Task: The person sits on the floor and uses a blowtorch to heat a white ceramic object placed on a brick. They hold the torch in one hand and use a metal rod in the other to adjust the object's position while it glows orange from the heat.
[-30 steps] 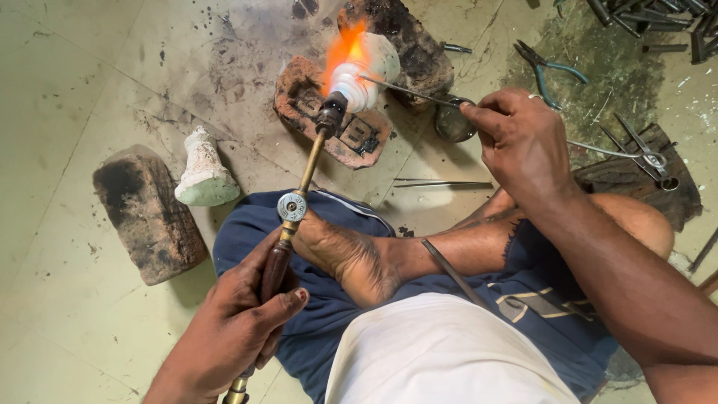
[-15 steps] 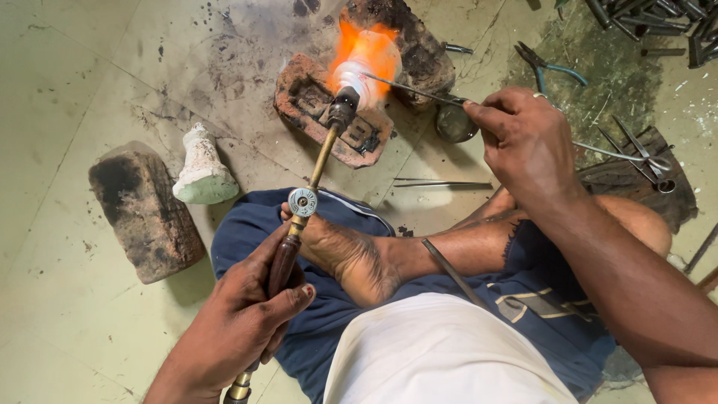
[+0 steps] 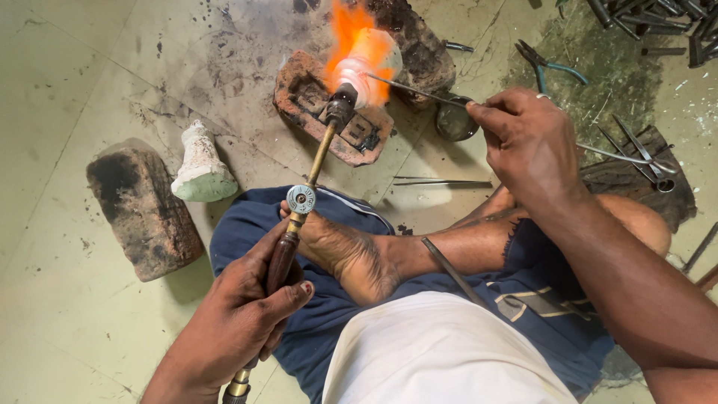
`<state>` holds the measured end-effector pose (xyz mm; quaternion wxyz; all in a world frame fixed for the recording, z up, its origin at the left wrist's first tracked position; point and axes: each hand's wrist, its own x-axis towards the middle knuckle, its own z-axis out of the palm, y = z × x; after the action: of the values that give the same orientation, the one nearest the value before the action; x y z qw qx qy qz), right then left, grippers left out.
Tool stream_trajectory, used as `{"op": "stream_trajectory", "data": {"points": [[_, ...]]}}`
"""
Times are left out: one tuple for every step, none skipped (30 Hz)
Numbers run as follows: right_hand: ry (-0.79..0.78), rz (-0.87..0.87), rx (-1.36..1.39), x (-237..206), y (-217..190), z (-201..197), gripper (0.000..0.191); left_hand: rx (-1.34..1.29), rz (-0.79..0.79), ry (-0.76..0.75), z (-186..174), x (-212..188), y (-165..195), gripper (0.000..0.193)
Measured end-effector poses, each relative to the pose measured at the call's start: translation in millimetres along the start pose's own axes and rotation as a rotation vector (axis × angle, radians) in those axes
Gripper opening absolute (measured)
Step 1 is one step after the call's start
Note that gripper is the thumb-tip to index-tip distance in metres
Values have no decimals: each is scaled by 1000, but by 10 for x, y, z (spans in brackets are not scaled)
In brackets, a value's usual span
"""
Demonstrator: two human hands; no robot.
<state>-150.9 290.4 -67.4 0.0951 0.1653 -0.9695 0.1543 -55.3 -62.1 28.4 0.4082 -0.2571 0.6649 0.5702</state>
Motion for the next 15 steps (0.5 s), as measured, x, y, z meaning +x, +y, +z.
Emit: {"op": "stream_trajectory", "data": {"points": [[5,-6,0,-3,1,0,32,-3,10,-6,-2,3,-3,85],[4,-1,-2,-1,2,5,32,-6,21,-13,-3,10,-3,85],[2,3,-3,2,-2,14,31,-6,29,-16,-2,18,-5,85],[-1,7,-3,2,-4,17,31,-7,35,-19,1,20,-8,84],[5,2,-7,-1,-7,16,31,-9,40,-21,-2,16,-13,84],[10,-2,-10,-7,-5,6,32,-16,37,-25,-7,13,-17,83],[17,-6,-15,-12,-3,-5,33,-23,36,-31,-6,16,-18,82],[18,1,-1,-16,-12,-1,32,-30,35,-36,-6,18,-19,81],[20,7,13,-19,-23,3,32,-33,26,-33,-12,19,-22,82],[20,15,26,-28,-29,1,31,-36,16,-31,-15,20,-23,83],[15,22,22,-33,-33,-1,32,-39,7,-29,-17,24,-25,84],[11,27,20,-38,-35,-4,32,-30,16,-31,-16,26,-28,83],[5,33,18,-41,-36,-4,32,-23,24,-33,-15,29,-32,82],[9,20,8,-40,-35,-2,33,-16,30,-34,-17,27,-38,82],[15,8,-2,-39,-31,-3,34,-25,32,-40,-19,24,-44,82]]}}
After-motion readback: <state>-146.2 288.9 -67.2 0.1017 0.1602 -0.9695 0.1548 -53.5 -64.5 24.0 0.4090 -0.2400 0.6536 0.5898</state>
